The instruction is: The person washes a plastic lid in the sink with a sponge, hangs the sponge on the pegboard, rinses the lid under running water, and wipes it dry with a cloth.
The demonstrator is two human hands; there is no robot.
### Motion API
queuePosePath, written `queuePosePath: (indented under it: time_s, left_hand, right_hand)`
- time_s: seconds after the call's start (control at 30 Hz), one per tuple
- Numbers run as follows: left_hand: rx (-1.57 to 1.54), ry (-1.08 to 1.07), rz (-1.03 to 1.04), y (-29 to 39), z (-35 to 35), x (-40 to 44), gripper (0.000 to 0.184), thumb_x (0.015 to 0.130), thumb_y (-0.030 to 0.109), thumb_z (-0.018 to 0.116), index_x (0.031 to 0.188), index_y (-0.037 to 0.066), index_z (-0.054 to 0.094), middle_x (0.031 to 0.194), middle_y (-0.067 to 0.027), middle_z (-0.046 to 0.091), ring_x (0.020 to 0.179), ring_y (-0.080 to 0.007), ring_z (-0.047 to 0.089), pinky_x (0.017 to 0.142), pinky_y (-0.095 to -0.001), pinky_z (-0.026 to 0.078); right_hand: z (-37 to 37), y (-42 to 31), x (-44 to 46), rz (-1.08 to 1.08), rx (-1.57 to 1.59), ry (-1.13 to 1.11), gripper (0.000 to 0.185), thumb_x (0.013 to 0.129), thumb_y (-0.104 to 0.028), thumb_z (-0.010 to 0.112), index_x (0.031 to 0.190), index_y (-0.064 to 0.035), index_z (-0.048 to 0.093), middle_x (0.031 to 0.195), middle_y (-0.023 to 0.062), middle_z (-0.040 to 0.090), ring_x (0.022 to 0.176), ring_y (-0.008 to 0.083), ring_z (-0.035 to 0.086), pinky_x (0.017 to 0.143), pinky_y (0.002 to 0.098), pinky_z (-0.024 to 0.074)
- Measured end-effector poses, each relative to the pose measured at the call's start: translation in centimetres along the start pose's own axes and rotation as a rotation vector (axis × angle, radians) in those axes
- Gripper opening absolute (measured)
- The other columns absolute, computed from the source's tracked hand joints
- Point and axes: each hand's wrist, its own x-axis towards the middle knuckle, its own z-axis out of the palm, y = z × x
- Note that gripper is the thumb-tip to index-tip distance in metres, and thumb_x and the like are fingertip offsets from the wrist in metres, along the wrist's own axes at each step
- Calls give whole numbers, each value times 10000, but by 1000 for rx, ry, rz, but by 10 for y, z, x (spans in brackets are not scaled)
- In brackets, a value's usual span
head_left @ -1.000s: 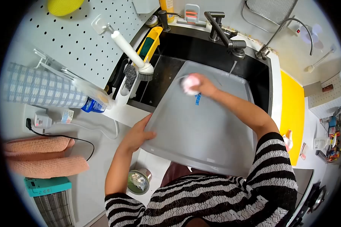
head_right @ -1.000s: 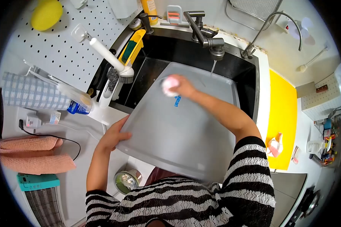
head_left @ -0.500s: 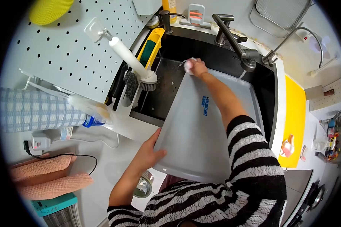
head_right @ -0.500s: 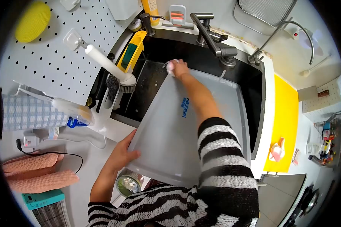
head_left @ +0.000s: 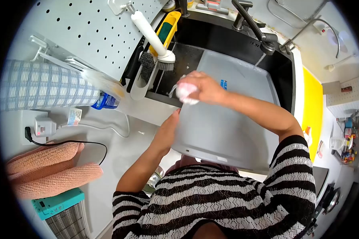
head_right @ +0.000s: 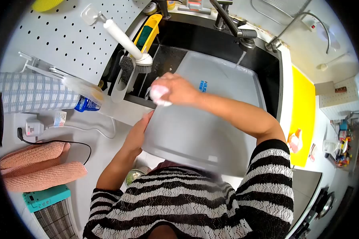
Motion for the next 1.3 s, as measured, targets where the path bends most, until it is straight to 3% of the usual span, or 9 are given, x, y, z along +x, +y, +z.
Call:
queuePosePath:
  time_s: [0.23,0.3,0.37,0.4,0.63,0.87,1.03,1.17,1.3]
  left_hand:
    - [-348,-107,-146,9,4,-5,642,836,538,186,1175,20,357,1154,-107,425,1041,-173,437,865,-292,368]
    - [-437,-216,-152,4,2,0,527,868,420,309,1194,7,335,1144,-104,434,1029,-178,444,858,-292,371]
    - [-131,-131,-31,4,7,1,445,847,205,433,1214,-12,305,1133,-105,442,1014,-187,453,852,-298,374]
    - [-268,-201,-100,1,3,7,489,779,27,457,1231,-20,276,1128,-109,445,1017,-186,450,848,-302,375]
    - [-194,-216,-109,8,7,17,465,768,35,449,1202,-35,297,1073,-114,466,942,-164,482,799,-288,403]
    - [-34,-178,-108,7,9,26,446,754,24,441,1181,-23,323,1016,-128,502,891,-178,516,745,-284,435]
    - [-28,-146,-32,7,12,16,429,738,31,451,1151,-38,356,1025,-129,500,877,-179,524,757,-290,433]
    - [-58,-103,-16,18,6,-11,454,726,82,499,1135,-53,356,1022,-135,495,877,-182,523,758,-291,433]
    - [-68,-36,-49,25,11,-43,471,725,120,525,1130,-47,353,1001,-131,500,871,-185,525,756,-295,436]
  right_hand:
    - [-8,-85,-65,21,252,-97,493,616,-83,633,1084,-174,505,1086,98,455,1045,272,406,891,348,336]
    - [-14,-85,-82,14,233,-60,464,612,-93,638,1053,-180,525,1043,101,464,1005,285,414,869,346,350]
    - [-31,-87,-101,-34,160,-167,474,587,-37,643,1027,-183,546,1066,98,460,1017,283,411,877,357,342]
    - [-43,-88,-112,-16,137,-190,486,560,35,614,994,-180,568,1075,98,469,1032,282,405,886,367,334]
    - [-77,-60,-152,313,31,-89,445,549,41,613,967,-106,574,1032,75,530,1043,269,410,902,367,313]
    - [-52,-91,-119,-17,141,-223,404,570,-13,622,956,-129,590,1011,97,504,1041,258,397,890,365,307]
    - [-121,-69,-194,342,34,-291,418,483,73,513,851,-108,598,987,119,517,1019,288,416,885,369,324]
    - [-146,-58,-223,465,-219,13,416,492,82,506,857,-96,601,955,102,529,968,269,457,850,340,360]
    - [-162,-44,-224,502,-85,250,424,504,89,530,888,-81,589,948,65,533,936,212,489,853,301,369]
